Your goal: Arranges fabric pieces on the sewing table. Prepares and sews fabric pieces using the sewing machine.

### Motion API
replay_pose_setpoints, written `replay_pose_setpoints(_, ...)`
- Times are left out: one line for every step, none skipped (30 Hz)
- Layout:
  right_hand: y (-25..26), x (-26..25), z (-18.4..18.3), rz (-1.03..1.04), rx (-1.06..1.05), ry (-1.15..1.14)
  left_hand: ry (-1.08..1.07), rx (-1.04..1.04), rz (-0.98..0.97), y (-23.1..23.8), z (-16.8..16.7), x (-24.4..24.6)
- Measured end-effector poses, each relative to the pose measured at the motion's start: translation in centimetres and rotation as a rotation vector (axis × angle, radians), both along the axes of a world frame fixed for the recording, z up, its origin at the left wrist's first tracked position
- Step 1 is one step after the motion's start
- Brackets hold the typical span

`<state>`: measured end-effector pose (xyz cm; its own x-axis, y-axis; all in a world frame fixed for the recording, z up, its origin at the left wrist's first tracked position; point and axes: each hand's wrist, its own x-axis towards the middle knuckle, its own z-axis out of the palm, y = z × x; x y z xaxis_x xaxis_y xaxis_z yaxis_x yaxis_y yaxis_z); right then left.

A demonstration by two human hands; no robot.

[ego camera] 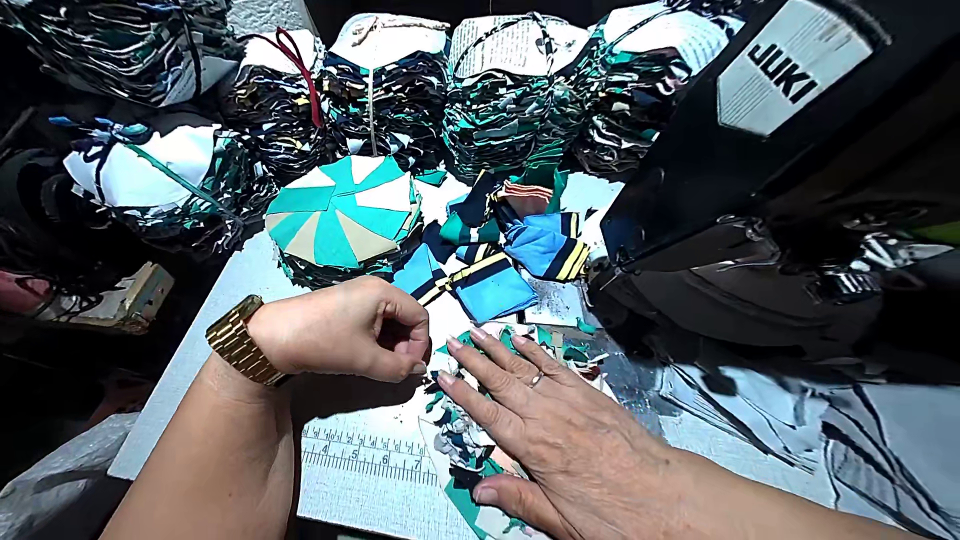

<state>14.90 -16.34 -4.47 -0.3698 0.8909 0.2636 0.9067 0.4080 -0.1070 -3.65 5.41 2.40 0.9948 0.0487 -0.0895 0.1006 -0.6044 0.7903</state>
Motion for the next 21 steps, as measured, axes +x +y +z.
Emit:
replay_pose_setpoints(-0.1,-0.2,0.0,-0.020,0.007,-0.008,-0.044,-0.026,-0.010,0.0,0.1,0.1)
replay_pose_setpoints(-0.1,-0.4,0.1,-0.036,0.011,-0.014,-0.085,-0.043,-0.018,0.0,0.2,0.2)
replay_pose_setpoints(-0.2,-0.5,0.1,-0.043,0.010,-0.006,-0.114,-0.069,-0.024,-0.2,0.2,0.3)
replay_pose_setpoints(-0.3,-0.5,0.2,-0.042,0.000,0.017,-0.129,-0.101,-0.024,-0.4,0.1,0.5)
replay_pose_setpoints(-0.3,-0.4,0.6,-0.034,-0.034,0.057,-0.139,-0.128,-0.024,-0.7,0.0,0.7)
replay_pose_setpoints(-0.4,0.0,1.2,-0.020,-0.090,0.114,-0.151,-0.144,-0.023,-1.1,-0.1,0.9)
replay_pose_setpoints(-0.4,0.5,2.1,-0.006,-0.142,0.189,-0.166,-0.155,-0.024,-1.4,-0.3,1.2)
replay_pose_setpoints(-0.5,1.1,3.1,-0.001,-0.180,0.252,-0.185,-0.169,-0.028,-1.8,-0.5,1.4)
replay_pose_setpoints(-0.5,2.0,4.1,-0.004,-0.197,0.303,-0.208,-0.175,-0.032,-2.2,-0.7,1.7)
replay_pose_setpoints(-0.6,2.9,5.0,-0.009,-0.181,0.339,-0.229,-0.175,-0.037,-2.7,-0.8,1.9)
replay_pose_setpoints(-0.6,3.9,5.6,-0.015,-0.149,0.372,-0.251,-0.172,-0.037,-3.1,-0.8,2.0)
replay_pose_setpoints(-0.5,4.9,6.0,-0.016,-0.120,0.396,-0.268,-0.161,-0.050,-3.3,-1.0,2.2)
replay_pose_setpoints(-0.5,5.7,6.4,-0.008,-0.105,0.423,-0.286,-0.155,-0.060,-3.5,-1.2,2.4)
replay_pose_setpoints(-0.5,6.3,6.6,0.001,-0.099,0.442,-0.302,-0.149,-0.064,-3.8,-1.3,2.6)
replay_pose_setpoints(-0.6,6.7,6.8,0.003,-0.098,0.441,-0.320,-0.138,-0.064,-4.1,-1.3,2.7)
replay_pose_setpoints(-0.6,6.8,6.8,0.000,-0.096,0.433,-0.338,-0.124,-0.067,-4.4,-1.3,2.9)
replay_pose_setpoints(-0.7,6.9,6.9,0.002,-0.092,0.426,-0.355,-0.115,-0.076,-4.6,-1.4,3.1)
replay_pose_setpoints(-0.7,6.9,7.0,0.001,-0.086,0.417,-0.369,-0.110,-0.089,-4.7,-1.5,3.3)
replay_pose_setpoints(-0.8,6.9,7.1,-0.001,-0.081,0.409,-0.386,-0.109,-0.101,-4.9,-1.5,3.4)
replay_pose_setpoints(-0.9,6.9,7.3,-0.013,-0.080,0.402,-0.403,-0.110,-0.110,-5.1,-1.6,3.6)
replay_pose_setpoints(-1.0,7.0,7.5,-0.032,-0.080,0.398,-0.423,-0.112,-0.114,-5.2,-1.7,3.7)
